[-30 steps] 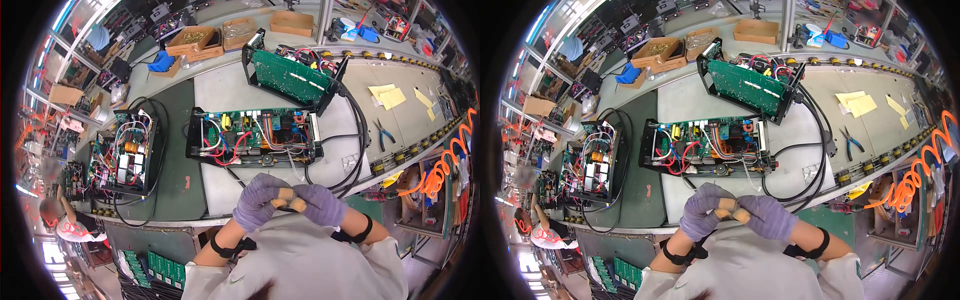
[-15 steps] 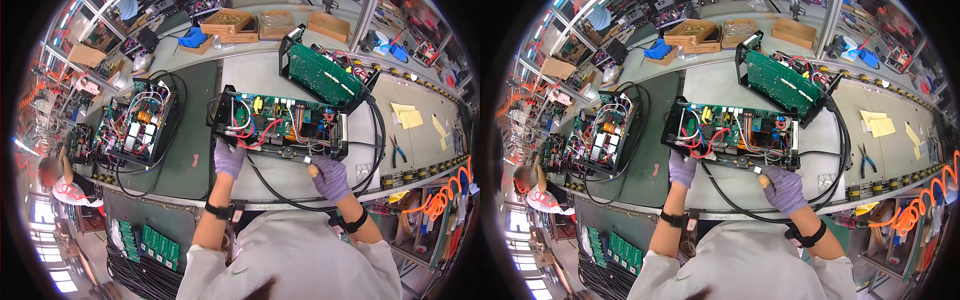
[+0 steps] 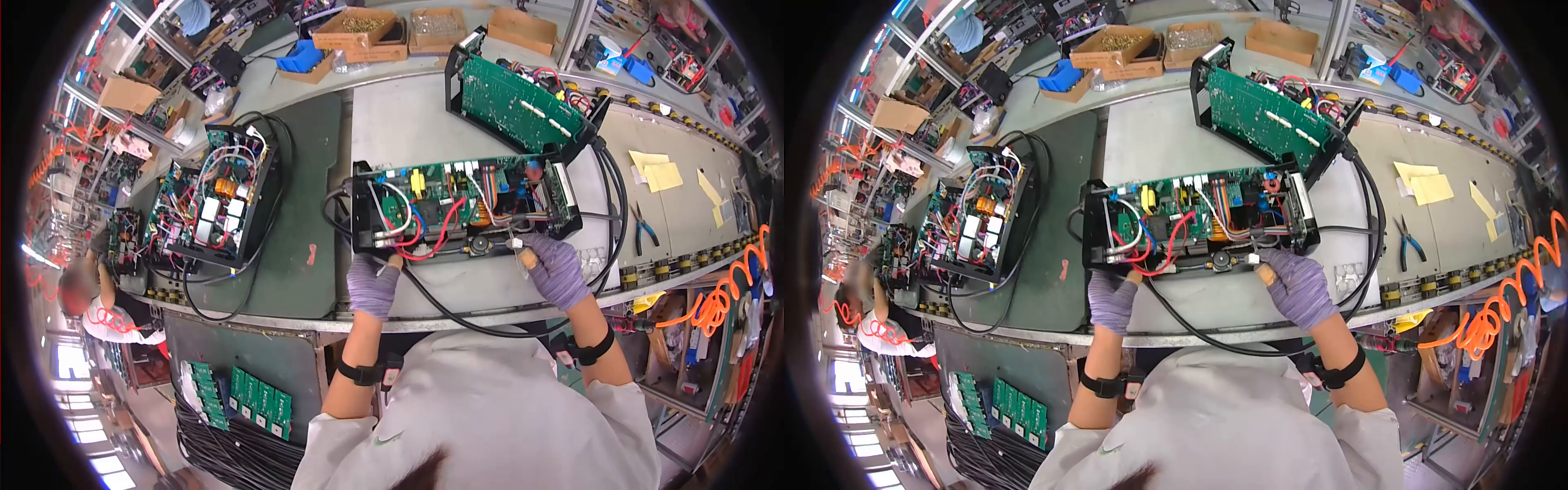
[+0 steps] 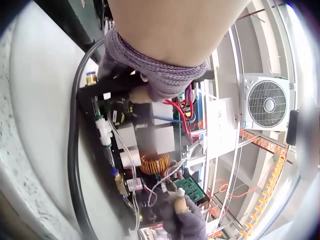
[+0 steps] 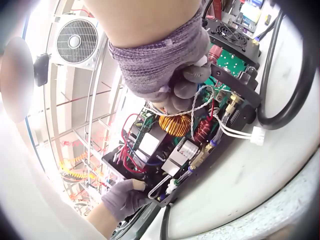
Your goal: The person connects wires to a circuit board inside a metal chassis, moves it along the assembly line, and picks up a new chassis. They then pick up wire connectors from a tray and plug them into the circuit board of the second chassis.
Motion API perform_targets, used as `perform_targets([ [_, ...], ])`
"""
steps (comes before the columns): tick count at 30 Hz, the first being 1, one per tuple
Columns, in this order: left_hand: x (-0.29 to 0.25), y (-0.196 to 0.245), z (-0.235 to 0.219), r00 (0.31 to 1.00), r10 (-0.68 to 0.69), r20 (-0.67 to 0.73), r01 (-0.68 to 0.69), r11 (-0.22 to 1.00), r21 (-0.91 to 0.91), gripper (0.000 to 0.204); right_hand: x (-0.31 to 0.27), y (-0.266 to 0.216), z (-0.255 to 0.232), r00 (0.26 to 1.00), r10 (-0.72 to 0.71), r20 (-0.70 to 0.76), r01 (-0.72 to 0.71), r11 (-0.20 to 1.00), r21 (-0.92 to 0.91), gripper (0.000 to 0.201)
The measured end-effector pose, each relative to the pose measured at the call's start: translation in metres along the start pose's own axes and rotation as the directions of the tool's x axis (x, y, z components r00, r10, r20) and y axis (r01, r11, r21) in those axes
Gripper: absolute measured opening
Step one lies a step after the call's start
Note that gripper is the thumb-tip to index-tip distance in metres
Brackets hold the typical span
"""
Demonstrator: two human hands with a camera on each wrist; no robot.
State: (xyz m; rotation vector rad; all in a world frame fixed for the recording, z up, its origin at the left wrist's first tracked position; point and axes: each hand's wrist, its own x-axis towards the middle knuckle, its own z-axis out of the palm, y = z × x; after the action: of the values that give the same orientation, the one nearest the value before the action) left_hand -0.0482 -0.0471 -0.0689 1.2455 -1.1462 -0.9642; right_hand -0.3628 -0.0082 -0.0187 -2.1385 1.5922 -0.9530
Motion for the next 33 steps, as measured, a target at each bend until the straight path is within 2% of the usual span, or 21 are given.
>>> perform_targets([
  [2,-0.013,-0.006,-0.008,0.994,0.054,-0.097,-0.017,0.935,0.355,0.044,0.001,-0.01,-0.002,0.997,0.035,0.067,-0.034,0.999,-0.025,0.028],
  [3,-0.024,0.011,-0.003,0.985,0.034,-0.171,0.049,0.887,0.459,0.043,0.005,-0.024,-0.003,0.987,0.046,0.157,-0.053,0.998,0.039,0.035],
  [4,-0.033,0.028,0.004,0.969,0.023,-0.245,0.121,0.825,0.553,0.042,0.01,-0.037,0.002,0.972,0.033,0.235,-0.03,0.999,-0.014,0.037],
  [5,-0.039,0.041,0.011,0.963,-0.114,-0.244,0.239,0.782,0.576,0.037,0.014,-0.05,0.008,0.951,0.024,0.309,-0.004,0.998,-0.063,0.039],
  [6,-0.041,0.044,0.011,0.977,-0.191,-0.092,0.205,0.744,0.636,0.038,0.017,-0.06,0.016,0.925,0.018,0.379,0.025,0.994,-0.11,0.041],
  [8,-0.04,0.027,0.014,0.941,-0.325,0.092,0.114,0.562,0.819,0.031,0.025,-0.065,0.044,0.911,0.092,0.401,-0.009,0.979,-0.203,0.042],
  [9,-0.042,0.032,0.023,0.943,-0.324,0.075,0.149,0.613,0.776,0.033,0.03,-0.065,0.058,0.903,0.127,0.41,-0.022,0.968,-0.251,0.043],
  [12,-0.03,0.002,0.025,0.838,-0.543,0.053,0.458,0.754,0.471,0.029,0.048,-0.068,0.083,0.854,0.188,0.485,0.004,0.93,-0.368,0.04],
  [13,-0.027,0.0,0.026,0.786,-0.609,0.108,0.589,0.79,0.169,0.025,0.051,-0.069,0.089,0.835,0.189,0.517,0.032,0.921,-0.388,0.038],
  [16,-0.035,-0.001,0.027,0.81,-0.534,0.241,0.56,0.827,-0.052,0.023,0.052,-0.072,0.094,0.836,0.219,0.504,0.008,0.913,-0.409,0.034],
  [18,-0.048,0.014,0.016,0.712,-0.565,0.417,0.517,0.824,0.232,0.025,0.048,-0.067,0.103,0.876,0.203,0.438,-0.01,0.915,-0.403,0.031],
  [20,-0.061,0.022,0.003,0.573,-0.589,0.57,0.353,0.805,0.477,0.025,0.042,-0.059,0.114,0.895,0.196,0.401,-0.014,0.911,-0.413,0.029],
  [22,-0.075,0.03,-0.012,0.473,-0.53,0.704,0.054,0.815,0.577,0.025,0.043,-0.056,0.121,0.9,0.197,0.389,-0.009,0.9,-0.435,0.028],
  [23,-0.081,0.035,-0.021,0.406,-0.509,0.759,-0.103,0.8,0.591,0.025,0.044,-0.059,0.119,0.87,0.279,0.407,-0.074,0.889,-0.452,0.028],
  [25,-0.083,0.046,-0.053,0.449,-0.424,0.787,-0.219,0.801,0.557,0.026,0.043,-0.059,0.119,0.875,0.271,0.4,-0.082,0.899,-0.429,0.028],
  [26,-0.074,0.072,-0.064,0.396,-0.536,0.746,-0.218,0.734,0.643,0.023,0.043,-0.058,0.118,0.879,0.265,0.395,-0.084,0.904,-0.42,0.028],
  [27,-0.076,0.086,-0.075,0.46,-0.561,0.688,-0.125,0.726,0.676,0.021,0.041,-0.056,0.117,0.902,0.207,0.379,-0.05,0.921,-0.386,0.029],
  [28,-0.077,0.097,-0.087,0.481,-0.571,0.665,-0.058,0.736,0.674,0.02,0.038,-0.054,0.115,0.921,0.147,0.361,-0.011,0.936,-0.351,0.03],
  [29,-0.079,0.098,-0.094,0.478,-0.553,0.683,-0.085,0.744,0.663,0.021,0.038,-0.054,0.115,0.937,0.081,0.34,0.032,0.948,-0.316,0.031],
  [32,-0.086,0.097,-0.085,0.466,-0.5,0.73,-0.15,0.769,0.622,0.023,0.045,-0.071,0.103,0.928,0.096,0.36,-0.009,0.972,-0.234,0.026],
  [33,-0.087,0.097,-0.081,0.455,-0.483,0.748,-0.172,0.777,0.606,0.023,0.044,-0.071,0.107,0.932,0.063,0.358,0.021,0.974,-0.227,0.026],
])
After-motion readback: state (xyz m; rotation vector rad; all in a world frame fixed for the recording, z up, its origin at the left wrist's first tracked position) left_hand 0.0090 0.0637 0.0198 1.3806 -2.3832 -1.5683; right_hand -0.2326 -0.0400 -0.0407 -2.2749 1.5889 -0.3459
